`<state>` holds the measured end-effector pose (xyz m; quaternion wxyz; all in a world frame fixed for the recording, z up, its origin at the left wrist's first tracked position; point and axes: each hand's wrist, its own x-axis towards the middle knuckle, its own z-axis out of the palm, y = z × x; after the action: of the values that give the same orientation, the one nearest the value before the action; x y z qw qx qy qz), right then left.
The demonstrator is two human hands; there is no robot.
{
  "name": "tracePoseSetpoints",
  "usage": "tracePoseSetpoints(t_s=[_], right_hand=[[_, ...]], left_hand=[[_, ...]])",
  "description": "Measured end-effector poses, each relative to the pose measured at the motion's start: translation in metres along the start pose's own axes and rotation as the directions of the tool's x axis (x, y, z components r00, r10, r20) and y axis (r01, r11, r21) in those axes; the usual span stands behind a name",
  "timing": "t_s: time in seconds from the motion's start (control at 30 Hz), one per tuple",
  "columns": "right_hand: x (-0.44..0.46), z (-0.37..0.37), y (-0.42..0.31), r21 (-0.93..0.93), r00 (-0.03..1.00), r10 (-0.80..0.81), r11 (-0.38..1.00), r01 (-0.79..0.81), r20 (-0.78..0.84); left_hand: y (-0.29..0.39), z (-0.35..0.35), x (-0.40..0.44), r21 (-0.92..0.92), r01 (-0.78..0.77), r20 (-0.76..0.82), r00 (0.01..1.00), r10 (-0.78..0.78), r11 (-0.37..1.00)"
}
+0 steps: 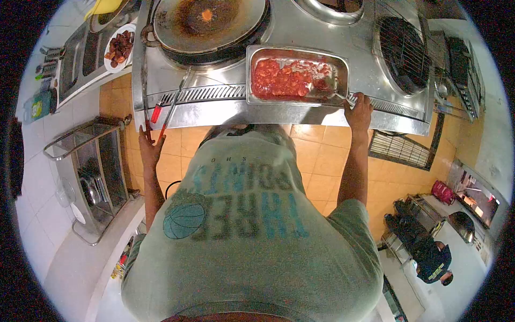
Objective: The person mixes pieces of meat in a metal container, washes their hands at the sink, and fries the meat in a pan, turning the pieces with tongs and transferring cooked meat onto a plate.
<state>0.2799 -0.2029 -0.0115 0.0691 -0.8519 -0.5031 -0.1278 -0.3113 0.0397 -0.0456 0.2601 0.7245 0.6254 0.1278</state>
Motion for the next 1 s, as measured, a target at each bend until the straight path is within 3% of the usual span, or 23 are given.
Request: tracePoseSetpoints(t_s=[0.1, 0.13, 0.27, 0.33, 0.37, 0.43, 0.47, 0.5, 0.57, 0.63, 0.73, 0.83, 1.0], right_hand=[[-0.004, 0.007, 0.011, 0.165, 0.895, 0.253, 0.929, -0.33, 0.369], [-0.006, 0.015, 0.018, 0.202, 0.9, 0.213, 0.93, -0.306, 0.38], [-0.004, 0.011, 0.018, 0.404, 0.934, 0.019, 0.899, -0.172, 0.356], [0.009, -0.009, 0.0, 0.344, 0.907, 0.088, 0.907, -0.245, 0.413], [0.012, -0.012, -0.003, 0.312, 0.89, 0.122, 0.908, -0.279, 0.44], [0.009, 0.006, 0.002, 0.306, 0.923, 0.101, 0.925, -0.224, 0.372], [0.007, 0.015, -0.001, 0.308, 0.943, 0.085, 0.932, -0.189, 0.322], [0.005, 0.024, -0.003, 0.309, 0.961, 0.066, 0.939, -0.151, 0.27], [0.002, 0.036, -0.012, 0.321, 0.94, -0.014, 0.941, -0.103, 0.341], [-0.006, 0.035, -0.02, 0.458, 0.957, -0.119, 0.889, -0.017, 0.265], [-0.008, 0.017, -0.011, 0.518, 0.928, -0.255, 0.851, 0.082, 0.271], [-0.004, 0.007, 0.005, 0.478, 0.916, -0.253, 0.875, 0.079, 0.311], [0.017, 0.01, 0.031, 0.338, 0.953, -0.095, 0.941, -0.009, 0.289]], left_hand=[[0.003, -0.001, -0.002, 0.091, -0.006, -0.006, 1.0, 0.006, 0.996], [0.008, -0.004, -0.002, 0.111, 0.063, 0.044, 0.997, -0.068, 0.992], [0.053, -0.012, -0.006, 0.435, 0.158, -0.051, 0.987, -0.151, 0.887], [0.093, -0.016, -0.005, 0.521, 0.215, -0.166, 0.975, -0.149, 0.826], [0.102, -0.018, 0.0, 0.456, 0.068, -0.19, 0.981, 0.023, 0.888], [0.126, -0.021, 0.014, 0.332, -0.248, -0.271, 0.899, 0.344, 0.91], [0.15, -0.013, 0.013, 0.016, -0.29, -0.329, 0.902, 0.279, 0.957], [0.165, 0.001, 0.016, -0.051, -0.337, -0.294, 0.905, 0.308, 0.94], [0.188, 0.027, 0.027, -0.187, -0.418, -0.234, 0.898, 0.373, 0.889], [0.214, 0.064, 0.027, -0.25, -0.469, -0.189, 0.881, 0.433, 0.847], [0.242, 0.112, 0.018, -0.279, -0.513, -0.195, 0.858, 0.475, 0.812], [0.248, 0.147, 0.006, -0.277, -0.477, -0.172, 0.879, 0.445, 0.835], [0.254, 0.177, -0.009, -0.258, -0.453, -0.202, 0.889, 0.411, 0.853]])
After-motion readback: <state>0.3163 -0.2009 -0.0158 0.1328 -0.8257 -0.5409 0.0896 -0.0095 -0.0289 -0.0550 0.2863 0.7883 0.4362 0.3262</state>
